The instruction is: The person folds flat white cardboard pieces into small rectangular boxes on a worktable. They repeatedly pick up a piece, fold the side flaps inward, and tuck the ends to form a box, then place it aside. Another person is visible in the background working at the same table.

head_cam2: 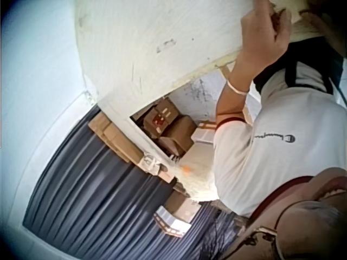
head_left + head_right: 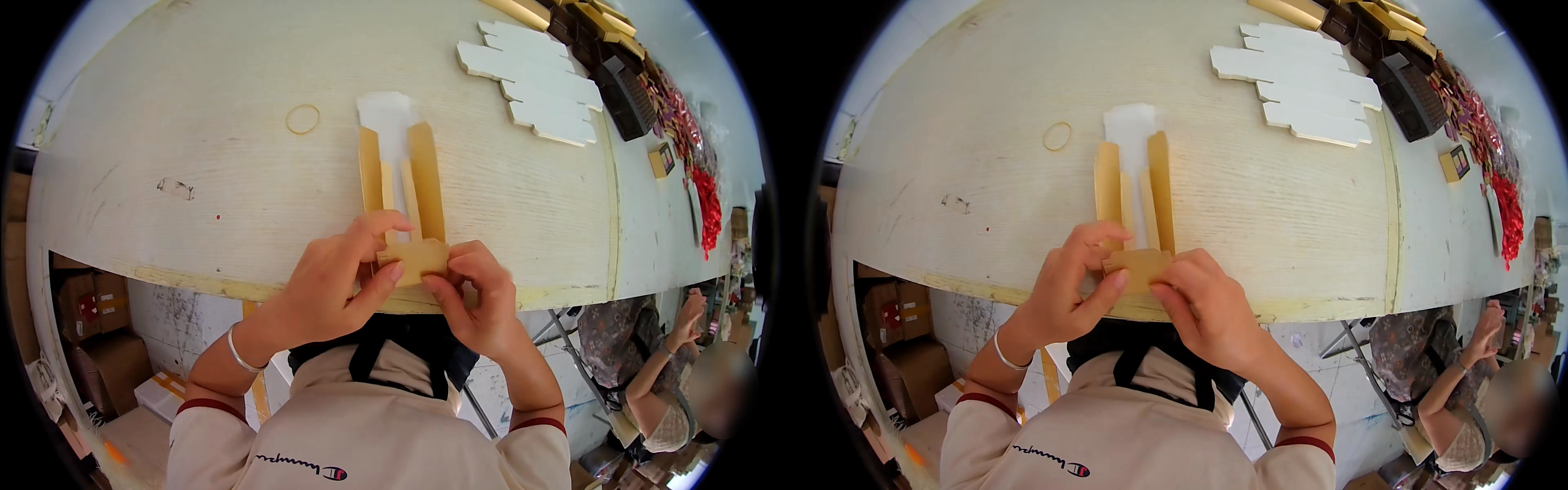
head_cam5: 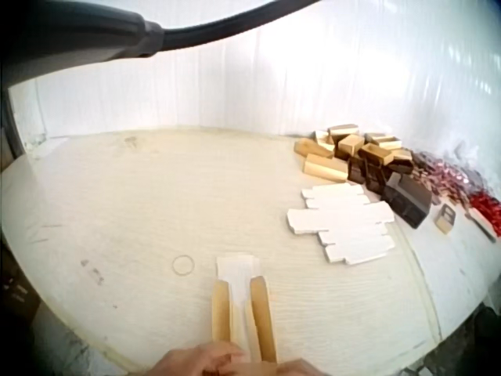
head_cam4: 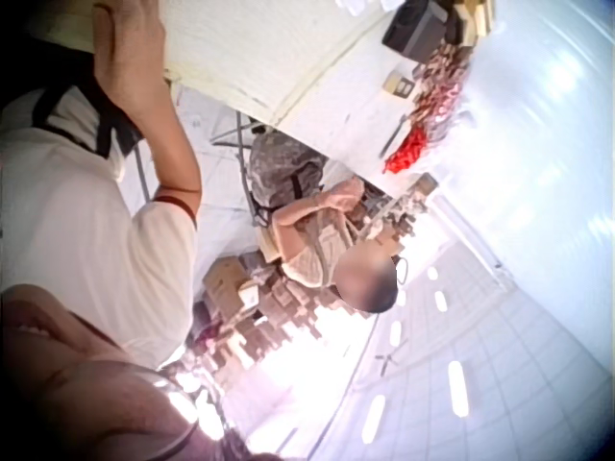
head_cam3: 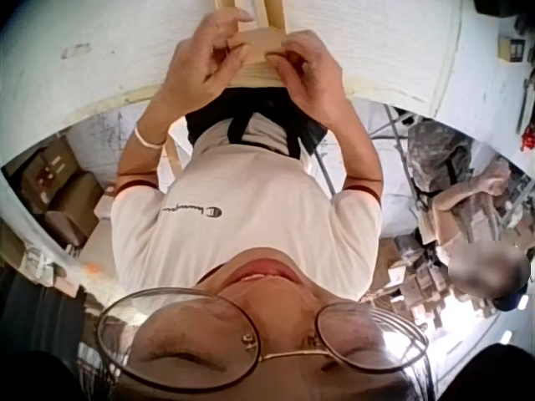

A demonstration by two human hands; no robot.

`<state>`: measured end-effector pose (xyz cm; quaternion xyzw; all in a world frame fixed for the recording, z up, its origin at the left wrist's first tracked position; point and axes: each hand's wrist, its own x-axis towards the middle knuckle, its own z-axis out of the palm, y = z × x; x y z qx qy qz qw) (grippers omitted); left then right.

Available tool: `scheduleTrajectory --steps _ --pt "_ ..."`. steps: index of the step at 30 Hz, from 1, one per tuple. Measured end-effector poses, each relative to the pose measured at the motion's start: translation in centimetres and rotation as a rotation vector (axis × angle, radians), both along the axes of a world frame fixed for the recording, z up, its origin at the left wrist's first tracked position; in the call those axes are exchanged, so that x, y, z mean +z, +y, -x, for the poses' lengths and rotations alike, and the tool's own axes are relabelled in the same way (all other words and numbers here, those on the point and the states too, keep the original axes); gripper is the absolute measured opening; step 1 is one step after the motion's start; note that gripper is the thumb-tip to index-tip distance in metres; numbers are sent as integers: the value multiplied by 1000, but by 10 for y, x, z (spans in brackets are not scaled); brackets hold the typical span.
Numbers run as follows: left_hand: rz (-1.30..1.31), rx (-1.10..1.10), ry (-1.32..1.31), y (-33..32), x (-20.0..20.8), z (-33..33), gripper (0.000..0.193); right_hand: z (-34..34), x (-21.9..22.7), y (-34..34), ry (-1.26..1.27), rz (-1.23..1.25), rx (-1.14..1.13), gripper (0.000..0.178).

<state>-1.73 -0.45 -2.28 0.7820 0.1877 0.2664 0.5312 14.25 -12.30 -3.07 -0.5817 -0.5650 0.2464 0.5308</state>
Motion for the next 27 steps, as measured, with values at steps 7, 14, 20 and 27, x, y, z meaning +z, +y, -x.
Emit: scheduleTrajectory --steps 7,14,20,27 --pt "-258 22 99 -2 5 -1 17 -10 -3 2 -636 -176 15 33" --pt "-753 86 42 -10 -9 9 24 -10 6 6 -899 -135 98 29" --pt "-453 -15 166 -9 0 7 17 -4 10 8 -743 -10 134 18" --pt "-478 -128 383 -6 18 4 12 -6 28 13 -521 238 209 16"
